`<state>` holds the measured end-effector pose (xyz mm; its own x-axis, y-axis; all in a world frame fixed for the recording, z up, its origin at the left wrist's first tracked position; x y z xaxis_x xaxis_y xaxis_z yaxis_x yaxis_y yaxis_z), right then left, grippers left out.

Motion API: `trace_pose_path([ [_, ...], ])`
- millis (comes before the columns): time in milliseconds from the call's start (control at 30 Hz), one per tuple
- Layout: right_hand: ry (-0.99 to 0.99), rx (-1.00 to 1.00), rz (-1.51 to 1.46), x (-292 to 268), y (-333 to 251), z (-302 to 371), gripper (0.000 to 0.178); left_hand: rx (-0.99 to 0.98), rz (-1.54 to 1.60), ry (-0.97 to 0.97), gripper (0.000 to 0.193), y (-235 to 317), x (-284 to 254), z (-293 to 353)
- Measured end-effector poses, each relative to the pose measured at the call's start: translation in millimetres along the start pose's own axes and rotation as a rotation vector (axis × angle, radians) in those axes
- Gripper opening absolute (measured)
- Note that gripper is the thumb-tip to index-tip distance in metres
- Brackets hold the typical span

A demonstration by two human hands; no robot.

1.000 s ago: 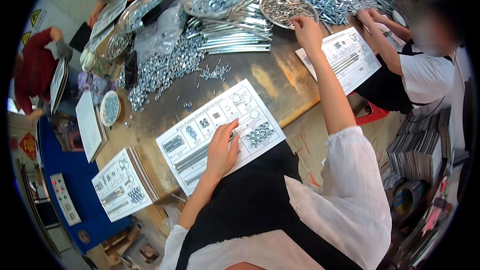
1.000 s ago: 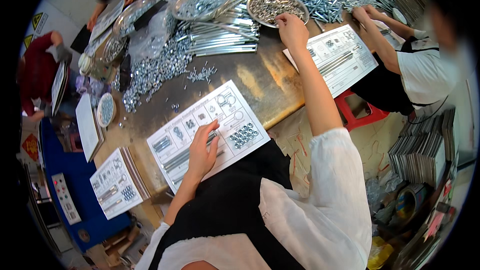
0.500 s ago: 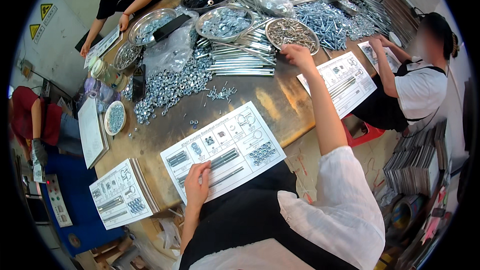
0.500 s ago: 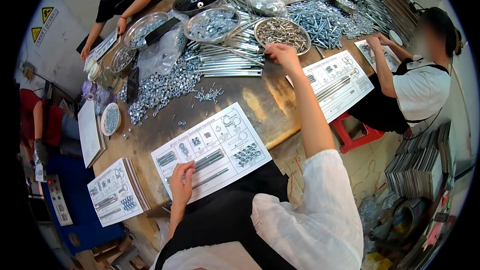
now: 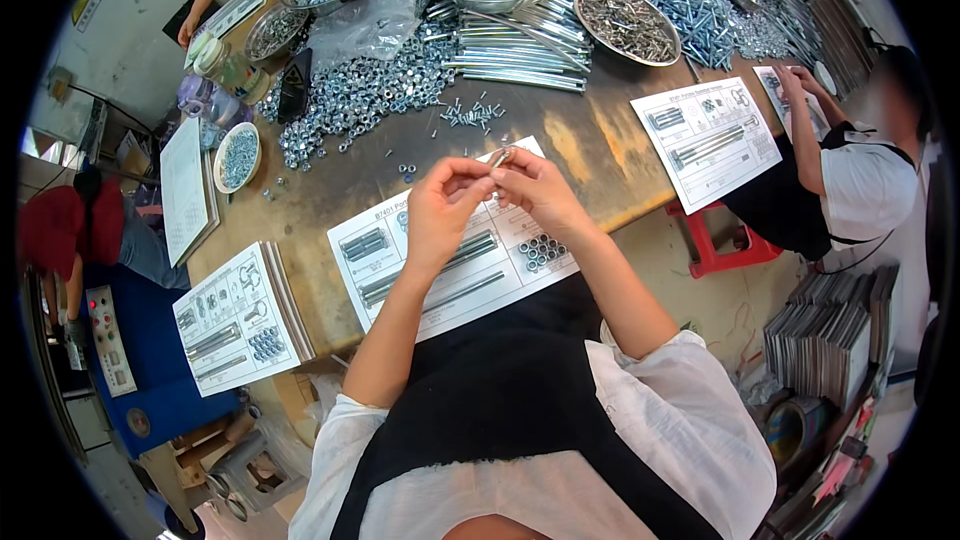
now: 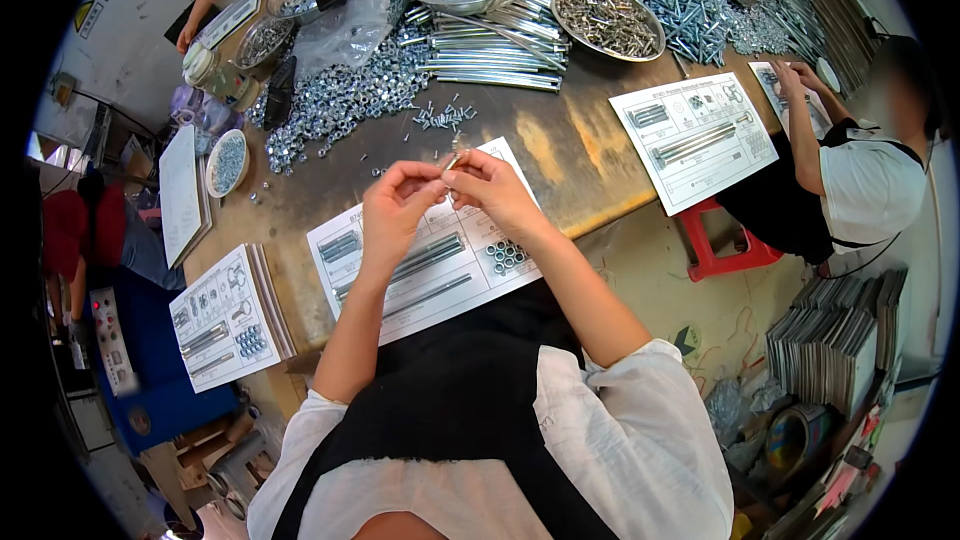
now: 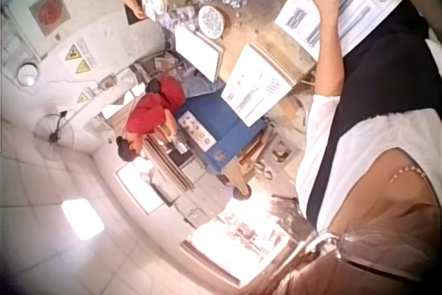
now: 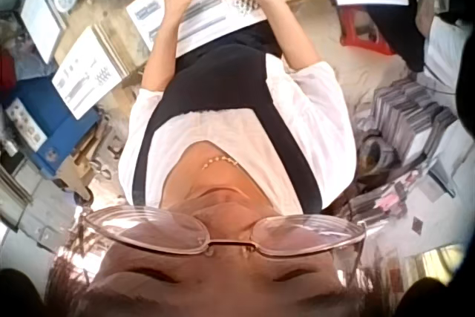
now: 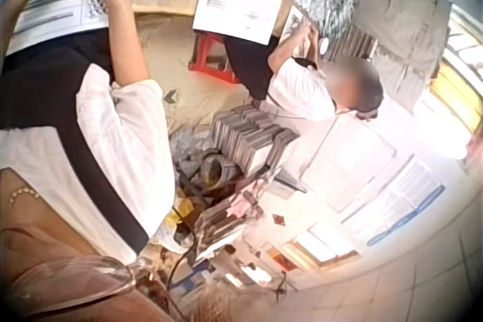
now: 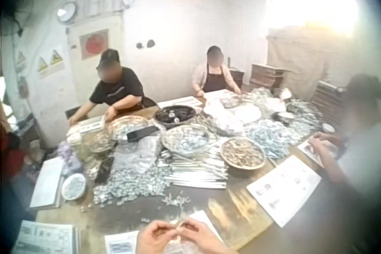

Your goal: The person sorts small metal fasteners such as nuts, bolts, and washers from a large pile on a table and places them into designated areas on a printed layout sheet. The person repeatedly picks up individual pieces and arranges them in rows and groups on the sheet.

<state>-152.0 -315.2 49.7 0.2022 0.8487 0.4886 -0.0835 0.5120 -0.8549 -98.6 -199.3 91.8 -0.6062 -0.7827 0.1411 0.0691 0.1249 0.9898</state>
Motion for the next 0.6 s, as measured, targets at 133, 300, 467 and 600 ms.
trace_pose_path([
  [133,0.010,0.102,-0.039,-23,2,16,0.018,-0.037,-0.174,-0.006,0.015,-20,11,0],
  [300,0.248,0.070,0.352,-97,16,22,0.016,0.043,-0.666,-0.064,0.017,-46,25,4],
  [467,0.386,0.054,1.059,-94,-3,43,0.017,0.344,-1.067,-0.127,0.013,-58,48,17],
  [600,0.451,0.134,1.270,-89,-9,49,0.020,0.433,-1.167,-0.124,0.014,-59,56,26],
])
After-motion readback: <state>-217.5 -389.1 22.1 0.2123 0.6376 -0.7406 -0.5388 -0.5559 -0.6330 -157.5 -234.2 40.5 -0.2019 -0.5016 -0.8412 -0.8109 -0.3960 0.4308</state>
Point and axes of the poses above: each hand's wrist, its own z-axis away from the middle knuckle, its own x-axis out of the palm, y = z × x, the point moved 9 cm from there along -z, towards the middle knuckle, and after that the axes turned 1 degree about y, right-handed, at the moved point
